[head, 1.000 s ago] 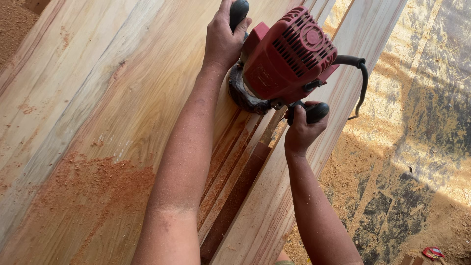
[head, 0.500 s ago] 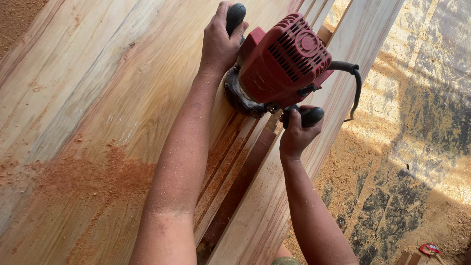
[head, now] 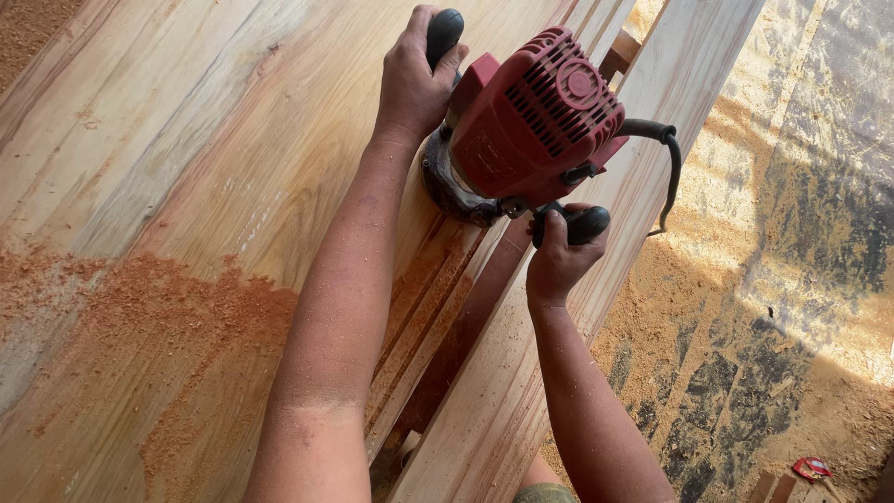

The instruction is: The person uses a handheld electric router to cut multiple parallel grooves into a large wooden panel. They guide the tool along the wood surface, creating evenly spaced channels while sawdust accumulates on the floor.

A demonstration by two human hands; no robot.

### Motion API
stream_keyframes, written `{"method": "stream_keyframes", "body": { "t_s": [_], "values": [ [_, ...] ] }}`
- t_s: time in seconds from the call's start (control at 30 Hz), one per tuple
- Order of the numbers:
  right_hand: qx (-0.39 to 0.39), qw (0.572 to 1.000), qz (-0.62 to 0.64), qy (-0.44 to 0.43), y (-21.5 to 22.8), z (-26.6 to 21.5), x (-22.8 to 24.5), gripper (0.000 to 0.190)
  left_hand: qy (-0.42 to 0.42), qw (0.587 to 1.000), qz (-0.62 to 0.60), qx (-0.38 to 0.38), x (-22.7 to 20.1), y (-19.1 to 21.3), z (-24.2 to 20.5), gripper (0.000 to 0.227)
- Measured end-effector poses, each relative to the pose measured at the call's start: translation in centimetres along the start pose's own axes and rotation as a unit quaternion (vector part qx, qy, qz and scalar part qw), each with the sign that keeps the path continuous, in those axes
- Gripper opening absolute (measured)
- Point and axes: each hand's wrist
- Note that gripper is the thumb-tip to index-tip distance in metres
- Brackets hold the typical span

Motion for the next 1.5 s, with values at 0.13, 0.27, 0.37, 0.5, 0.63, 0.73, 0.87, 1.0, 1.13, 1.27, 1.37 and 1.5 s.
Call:
{"method": "stream_keyframes", "body": {
  "t_s": [0.13,0.27,0.37,0.5,0.63,0.73,0.87,1.0,1.13,1.27,1.37,1.5],
  "values": [
    [0.007,1.0,-0.002,0.019,-0.2,-1.1,0.3,0.015,-0.012,1.0,0.004,-0.007,-0.1,0.6,-1.0,0.031],
    [0.005,1.0,0.01,0.009,-0.3,-2.3,0.3,0.015,-0.019,1.0,0.006,-0.011,0.1,1.2,-2.1,0.031],
    [0.002,1.0,0.012,0.006,-0.5,-3.0,0.5,0.015,-0.017,1.0,0.003,-0.015,-0.2,1.6,-2.5,0.032],
    [0.002,1.0,0.012,0.007,-0.7,-3.1,0.8,0.015,-0.022,0.999,-0.003,-0.029,-0.8,2.1,-2.7,0.03],
    [-0.005,1.0,0.0,0.015,-0.8,-3.8,0.8,0.014,-0.006,1.0,-0.004,-0.021,-1.0,2.3,-3.4,0.028],
    [0.005,1.0,0.025,0.01,-1.1,-3.7,1.0,0.015,0.01,1.0,-0.016,0.001,-0.9,3.2,-3.0,0.026],
    [0.017,0.999,0.033,0.008,-1.1,-4.6,1.4,0.018,-0.035,0.999,-0.015,-0.005,-0.7,3.5,-3.8,0.028],
    [0.008,1.0,0.022,-0.002,-1.6,-5.5,1.9,0.018,-0.034,0.999,-0.008,0.013,-0.6,4.5,-5.0,0.026],
    [0.016,0.999,0.018,0.024,-1.9,-7.4,2.5,0.017,-0.036,0.999,-0.016,0.007,-0.7,5.4,-6.5,0.026],
    [0.013,1.0,0.024,0.0,-2.0,-9.4,2.8,0.017,-0.045,0.999,-0.021,0.004,-1.0,6.3,-8.3,0.026],
    [0.005,1.0,0.024,-0.005,-2.3,-10.8,3.3,0.018,-0.048,0.999,-0.015,0.0,-1.7,7.2,-9.6,0.025],
    [0.007,1.0,0.017,0.001,-2.3,-12.8,3.8,0.017,-0.03,0.999,-0.02,0.003,-2.3,8.2,-11.3,0.023]
  ]
}}
Point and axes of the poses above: each hand's wrist, its own z-axis towards the middle knuckle, its own y-axis out of the back of the hand, x = y × z, and after that the axes turned 9 degrees about x, right-handed
